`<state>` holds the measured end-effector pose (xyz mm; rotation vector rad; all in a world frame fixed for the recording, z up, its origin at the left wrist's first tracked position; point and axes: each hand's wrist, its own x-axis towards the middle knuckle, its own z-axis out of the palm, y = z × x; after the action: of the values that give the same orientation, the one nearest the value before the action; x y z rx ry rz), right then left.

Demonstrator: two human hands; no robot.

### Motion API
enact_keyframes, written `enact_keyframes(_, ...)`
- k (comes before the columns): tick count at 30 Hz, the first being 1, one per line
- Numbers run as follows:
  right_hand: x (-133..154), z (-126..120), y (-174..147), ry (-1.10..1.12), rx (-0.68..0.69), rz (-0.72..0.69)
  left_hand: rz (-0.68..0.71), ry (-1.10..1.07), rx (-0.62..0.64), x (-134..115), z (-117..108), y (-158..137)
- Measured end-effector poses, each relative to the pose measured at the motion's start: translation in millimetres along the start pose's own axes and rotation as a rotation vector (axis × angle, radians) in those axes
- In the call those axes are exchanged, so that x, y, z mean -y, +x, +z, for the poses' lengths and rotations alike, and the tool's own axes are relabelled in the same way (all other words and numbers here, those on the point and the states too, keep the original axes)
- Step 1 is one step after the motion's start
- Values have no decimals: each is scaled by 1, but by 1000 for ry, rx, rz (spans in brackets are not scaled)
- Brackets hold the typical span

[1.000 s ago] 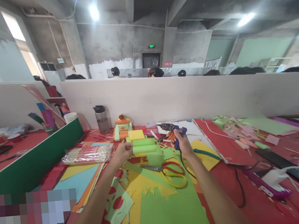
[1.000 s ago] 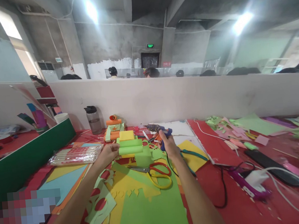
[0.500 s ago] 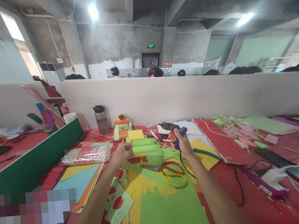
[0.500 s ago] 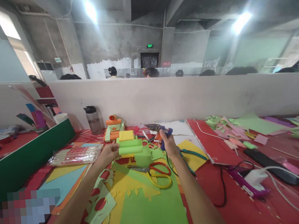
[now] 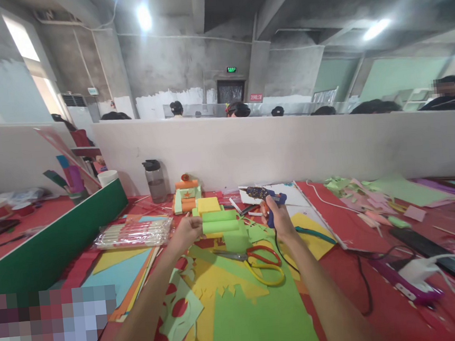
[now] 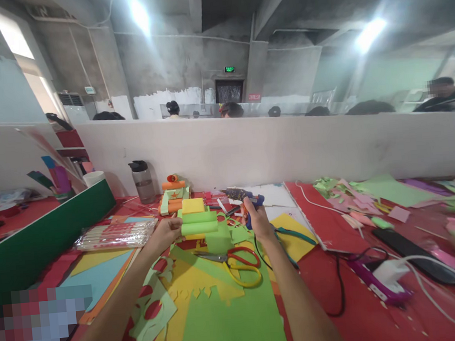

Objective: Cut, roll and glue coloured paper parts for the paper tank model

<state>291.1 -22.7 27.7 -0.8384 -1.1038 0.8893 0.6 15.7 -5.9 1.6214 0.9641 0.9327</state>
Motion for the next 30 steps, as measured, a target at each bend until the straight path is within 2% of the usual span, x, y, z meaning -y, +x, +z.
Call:
enact_keyframes(4,-1,1,-1,13,-32,3,-11,10,-7,2,0,1)
enact_keyframes(11,-4,-3,2,-81,4,-3,-8,21,-5,0,0,0)
enact_keyframes(20,-6,0,0,-33,-48,-45,-13,-15,0,-7,2,-1)
enact_keyframes(25,-6,-4,1,-164,-13,-65,-4,-12,0,-2,1,0)
enact_keyframes(30,-6,-3,0,-140,-19,-79,-11,-32,13,5,0,3)
